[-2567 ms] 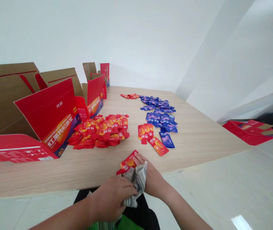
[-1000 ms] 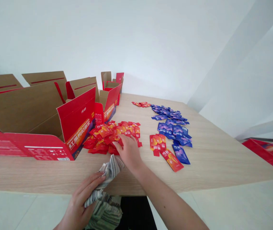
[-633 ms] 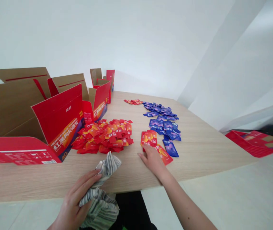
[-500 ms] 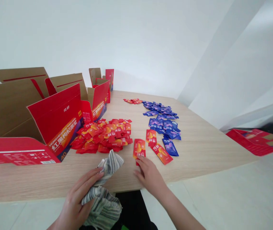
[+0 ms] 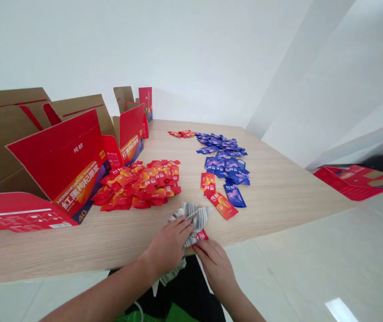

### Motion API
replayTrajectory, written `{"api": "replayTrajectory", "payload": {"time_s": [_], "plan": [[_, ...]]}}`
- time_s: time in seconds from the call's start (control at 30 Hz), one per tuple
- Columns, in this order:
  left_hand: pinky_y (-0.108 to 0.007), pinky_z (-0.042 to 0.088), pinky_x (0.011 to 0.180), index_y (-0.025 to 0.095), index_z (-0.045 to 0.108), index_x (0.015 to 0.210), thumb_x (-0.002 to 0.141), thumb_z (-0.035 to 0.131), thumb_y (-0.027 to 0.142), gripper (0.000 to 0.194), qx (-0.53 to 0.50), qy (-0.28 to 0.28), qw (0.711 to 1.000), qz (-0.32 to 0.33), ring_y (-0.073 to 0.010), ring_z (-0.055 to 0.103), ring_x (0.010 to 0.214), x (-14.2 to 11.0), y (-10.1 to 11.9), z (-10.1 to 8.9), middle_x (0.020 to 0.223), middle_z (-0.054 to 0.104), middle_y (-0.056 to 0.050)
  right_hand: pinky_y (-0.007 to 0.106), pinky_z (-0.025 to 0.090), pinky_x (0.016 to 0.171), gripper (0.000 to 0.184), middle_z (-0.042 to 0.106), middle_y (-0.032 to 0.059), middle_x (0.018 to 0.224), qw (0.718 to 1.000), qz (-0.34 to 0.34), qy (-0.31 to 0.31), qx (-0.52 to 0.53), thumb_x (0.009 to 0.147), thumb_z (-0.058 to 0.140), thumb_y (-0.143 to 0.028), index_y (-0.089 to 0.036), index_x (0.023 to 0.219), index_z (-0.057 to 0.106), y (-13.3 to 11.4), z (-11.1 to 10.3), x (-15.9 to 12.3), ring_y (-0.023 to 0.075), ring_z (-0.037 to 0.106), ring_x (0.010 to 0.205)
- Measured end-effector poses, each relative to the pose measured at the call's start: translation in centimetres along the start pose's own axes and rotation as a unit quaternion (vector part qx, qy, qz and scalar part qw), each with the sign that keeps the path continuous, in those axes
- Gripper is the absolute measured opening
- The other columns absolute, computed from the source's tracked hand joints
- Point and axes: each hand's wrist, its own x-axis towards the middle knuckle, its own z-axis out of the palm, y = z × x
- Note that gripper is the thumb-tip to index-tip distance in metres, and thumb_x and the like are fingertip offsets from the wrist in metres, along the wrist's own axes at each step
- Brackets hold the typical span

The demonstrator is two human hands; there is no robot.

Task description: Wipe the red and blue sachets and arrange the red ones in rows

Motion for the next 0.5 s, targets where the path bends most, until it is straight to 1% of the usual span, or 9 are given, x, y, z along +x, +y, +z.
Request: {"api": "replayTrajectory", "payload": {"time_s": [0.07, 0.17, 0.23, 0.3, 0.33, 0.37, 0.43, 0.47, 0.5], "plan": [[-0.046, 0.037, 0.119, 0.008, 0.056, 0.138, 0.074, 0.054, 0.001, 0.064, 0.02, 0.003, 0.999, -0.048, -0.0289, 0.047, 0.141, 0.1, -0.4, -0.2, 0.148, 0.054, -0.017, 0.037, 0.061, 0.085, 0.036, 0.078, 0.0062, 0.106, 1.0, 0.006, 0.014, 0.025, 0.098, 0.046, -0.015, -0.028, 0.119, 0.072, 0.3, -0.8, 0.1, 0.0215, 0.073, 0.095], [-0.051, 0.041, 0.115, 0.005, 0.055, 0.139, 0.076, 0.051, 0.001, 0.063, 0.014, 0.027, 0.99, -0.136, -0.0327, 0.051, 0.137, -0.9, -1.3, -0.8, 0.146, 0.055, -0.021, 0.038, 0.062, 0.079, 0.036, 0.079, 0.0053, 0.105, 0.996, 0.046, 0.053, 0.061, 0.096, 0.049, -0.015, -0.031, 0.117, 0.074, 0.4, -2.9, 0.4, 0.0216, 0.075, 0.091], [-0.05, 0.043, 0.114, 0.009, 0.057, 0.138, 0.077, 0.05, 0.002, 0.061, -0.026, 0.058, 0.985, -0.158, -0.0308, 0.055, 0.133, -2.0, -1.7, -1.1, 0.142, 0.06, -0.019, 0.039, 0.062, 0.077, 0.035, 0.079, 0.0051, 0.104, 0.989, 0.081, 0.09, 0.079, 0.094, 0.052, -0.015, -0.031, 0.114, 0.075, 0.0, -4.7, 0.8, 0.0225, 0.075, 0.089], [-0.046, 0.046, 0.112, 0.016, 0.06, 0.135, 0.079, 0.049, 0.005, 0.058, -0.093, 0.106, 0.977, -0.162, -0.0265, 0.059, 0.129, -3.0, -1.8, -1.3, 0.138, 0.064, -0.013, 0.04, 0.062, 0.078, 0.029, 0.08, 0.005, 0.099, 0.977, 0.145, 0.126, 0.092, 0.093, 0.056, -0.02, -0.031, 0.108, 0.078, -0.6, -6.4, 1.4, 0.0236, 0.076, 0.087], [-0.043, 0.048, 0.111, 0.017, 0.061, 0.134, 0.081, 0.047, 0.006, 0.056, -0.127, 0.141, 0.968, -0.166, -0.0247, 0.061, 0.127, -3.6, -1.7, -1.4, 0.135, 0.066, -0.011, 0.041, 0.061, 0.079, 0.025, 0.08, 0.0052, 0.097, 0.966, 0.194, 0.138, 0.099, 0.092, 0.058, -0.025, -0.03, 0.104, 0.079, -1.0, -7.1, 1.8, 0.0244, 0.076, 0.086], [-0.042, 0.049, 0.11, 0.018, 0.061, 0.132, 0.083, 0.046, 0.008, 0.052, -0.154, 0.183, 0.956, -0.171, -0.0235, 0.063, 0.125, -4.1, -1.4, -1.6, 0.133, 0.067, -0.01, 0.042, 0.061, 0.08, 0.023, 0.08, 0.0057, 0.096, 0.949, 0.255, 0.149, 0.109, 0.092, 0.059, -0.031, -0.03, 0.1, 0.08, -1.4, -7.7, 2.3, 0.0254, 0.075, 0.086], [-0.039, 0.052, 0.107, 0.018, 0.061, 0.131, 0.087, 0.044, 0.01, 0.048, -0.174, 0.279, 0.929, -0.169, -0.0225, 0.064, 0.123, -4.9, -0.4, -2.2, 0.131, 0.068, -0.01, 0.044, 0.06, 0.083, 0.026, 0.08, 0.0072, 0.096, 0.898, 0.382, 0.16, 0.149, 0.089, 0.063, -0.044, -0.027, 0.096, 0.082, -2.3, -8.3, 3.4, 0.0277, 0.075, 0.088], [-0.039, 0.052, 0.107, 0.019, 0.059, 0.132, 0.088, 0.045, 0.01, 0.047, -0.165, 0.322, 0.92, -0.153, -0.0226, 0.063, 0.125, -5.2, 0.3, -2.6, 0.132, 0.067, -0.01, 0.044, 0.06, 0.084, 0.031, 0.08, 0.0078, 0.097, 0.869, 0.431, 0.159, 0.183, 0.086, 0.064, -0.049, -0.026, 0.095, 0.082, -2.7, -8.3, 4.0, 0.0284, 0.074, 0.09], [-0.039, 0.051, 0.108, 0.021, 0.057, 0.136, 0.089, 0.045, 0.01, 0.05, -0.147, 0.353, 0.916, -0.121, -0.0229, 0.06, 0.128, -5.3, 1.0, -3.0, 0.136, 0.065, -0.01, 0.044, 0.059, 0.086, 0.035, 0.08, 0.0081, 0.097, 0.842, 0.464, 0.158, 0.224, 0.083, 0.067, -0.054, -0.025, 0.095, 0.082, -3.2, -8.2, 4.7, 0.0286, 0.074, 0.091]]}}
